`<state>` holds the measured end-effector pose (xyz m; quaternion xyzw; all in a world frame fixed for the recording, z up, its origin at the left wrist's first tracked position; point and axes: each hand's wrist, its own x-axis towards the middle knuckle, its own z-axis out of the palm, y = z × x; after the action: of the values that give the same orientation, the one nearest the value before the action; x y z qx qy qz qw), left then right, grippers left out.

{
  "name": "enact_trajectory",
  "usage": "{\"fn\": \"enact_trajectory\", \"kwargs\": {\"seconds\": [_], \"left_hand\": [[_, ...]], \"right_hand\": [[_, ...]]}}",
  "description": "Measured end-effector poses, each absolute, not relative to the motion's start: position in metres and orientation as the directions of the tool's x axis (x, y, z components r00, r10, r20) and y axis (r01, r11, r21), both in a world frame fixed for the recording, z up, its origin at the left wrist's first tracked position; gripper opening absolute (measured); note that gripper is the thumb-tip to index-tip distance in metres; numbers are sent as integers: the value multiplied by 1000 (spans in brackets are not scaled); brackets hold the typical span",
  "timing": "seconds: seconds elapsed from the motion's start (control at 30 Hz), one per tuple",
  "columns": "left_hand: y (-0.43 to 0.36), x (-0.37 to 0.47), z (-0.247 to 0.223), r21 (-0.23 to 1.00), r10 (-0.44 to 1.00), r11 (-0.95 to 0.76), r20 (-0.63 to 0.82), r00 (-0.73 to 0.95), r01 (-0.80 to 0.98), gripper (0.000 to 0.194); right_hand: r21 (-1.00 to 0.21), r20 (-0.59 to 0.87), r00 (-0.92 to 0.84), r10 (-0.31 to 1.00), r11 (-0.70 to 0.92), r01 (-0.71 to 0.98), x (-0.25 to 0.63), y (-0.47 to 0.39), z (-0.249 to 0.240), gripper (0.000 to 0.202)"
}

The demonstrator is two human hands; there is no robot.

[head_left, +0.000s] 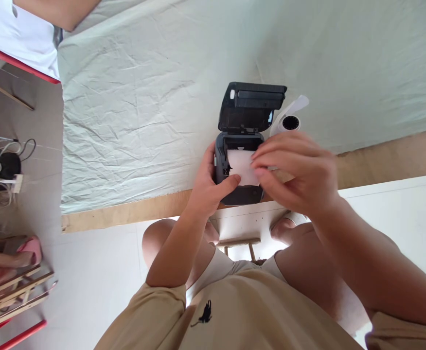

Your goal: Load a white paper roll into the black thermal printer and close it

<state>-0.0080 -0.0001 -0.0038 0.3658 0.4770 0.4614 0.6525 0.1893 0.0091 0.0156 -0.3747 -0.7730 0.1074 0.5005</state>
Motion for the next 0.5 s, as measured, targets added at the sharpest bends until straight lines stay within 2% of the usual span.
{"fn": "enact_trajectory", "kwargs": {"seconds": [0.07,0.17,0.23,0.4,0.5], "left_hand": [[0,-9,-4,918,949,311,-284,139,-247,82],[0,-9,-4,918,951,302,-270,153,-259,86],[0,-9,-4,917,953,299,-269,142,-263,84],[-1,-11,-8,928,954,294,-271,124,-230,84],[-2,-12,-9,918,959,277,-245,142,-285,87]], "right_hand": [[-551,713,-97,695,640,535,193,11,21,19],[-603,597,-47,801,487,632,197,12,27,41],[-653,550,-30,834,453,607,196,10,27,49],[-728,607,69,791,520,447,190,1,16,15],[-812,472,31,881,421,404,186,-2,4,28]]}}
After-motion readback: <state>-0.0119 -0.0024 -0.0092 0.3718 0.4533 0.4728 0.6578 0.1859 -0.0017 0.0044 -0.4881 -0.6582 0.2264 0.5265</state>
